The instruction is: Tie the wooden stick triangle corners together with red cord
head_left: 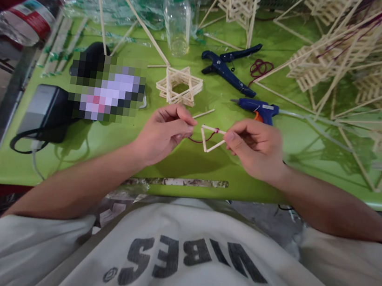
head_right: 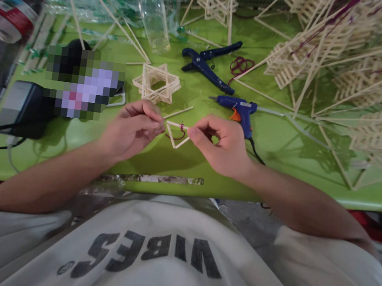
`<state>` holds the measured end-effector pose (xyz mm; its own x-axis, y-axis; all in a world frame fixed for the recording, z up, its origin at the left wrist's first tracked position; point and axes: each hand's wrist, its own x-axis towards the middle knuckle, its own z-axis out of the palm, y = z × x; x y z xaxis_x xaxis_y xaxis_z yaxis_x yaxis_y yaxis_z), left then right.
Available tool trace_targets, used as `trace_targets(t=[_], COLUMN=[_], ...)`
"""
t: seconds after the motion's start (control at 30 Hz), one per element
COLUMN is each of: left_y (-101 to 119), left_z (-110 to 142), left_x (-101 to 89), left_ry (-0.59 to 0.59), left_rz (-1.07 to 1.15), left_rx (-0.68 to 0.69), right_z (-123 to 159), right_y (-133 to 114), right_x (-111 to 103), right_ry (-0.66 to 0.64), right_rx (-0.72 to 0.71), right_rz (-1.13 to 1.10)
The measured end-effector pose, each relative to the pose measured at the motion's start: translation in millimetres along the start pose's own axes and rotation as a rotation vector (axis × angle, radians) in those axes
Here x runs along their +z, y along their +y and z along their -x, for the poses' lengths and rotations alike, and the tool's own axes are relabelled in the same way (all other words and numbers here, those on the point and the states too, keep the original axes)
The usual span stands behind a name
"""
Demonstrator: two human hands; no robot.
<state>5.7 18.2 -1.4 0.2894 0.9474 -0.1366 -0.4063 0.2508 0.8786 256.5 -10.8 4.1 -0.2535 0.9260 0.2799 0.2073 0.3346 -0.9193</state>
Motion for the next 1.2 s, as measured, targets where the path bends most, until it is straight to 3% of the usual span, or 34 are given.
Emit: trace_targets(t=[0.33, 0.63, 0.77, 0.87, 1.0, 1.2], left_y=[0, -12, -9, -5, -4, -4], left_z=[-1, 4, 6, 8, 11, 13], left_x=[-6.8, -9.9, -7.8, -3.7, -0.4, -1.7], left_ry=[-0.023, -0.116, -0.068, -0.030, 0.013, 0.019], left_rz=[-0.040, -0.313, -0.377, -0.404, -0.465, -0.528], left_rx=[-0.039, 0.119, 0.137, 0.182, 0.286, 0.328], right_z=[2, 4, 4, 3, 2, 1], right_y=[-1, -2, 6, 9, 7, 5], right_x=[0, 1, 0, -2, -2, -3], right_ry=[0.023, 0.003, 0.029, -0.065, -0.090, -0.132], right_rx=[-0.007, 0.023, 0.006, -0.077, -0.109, -0.129], right_rz=[0.011, 0.007, -0.077, -0.111, -0.042, -0.006])
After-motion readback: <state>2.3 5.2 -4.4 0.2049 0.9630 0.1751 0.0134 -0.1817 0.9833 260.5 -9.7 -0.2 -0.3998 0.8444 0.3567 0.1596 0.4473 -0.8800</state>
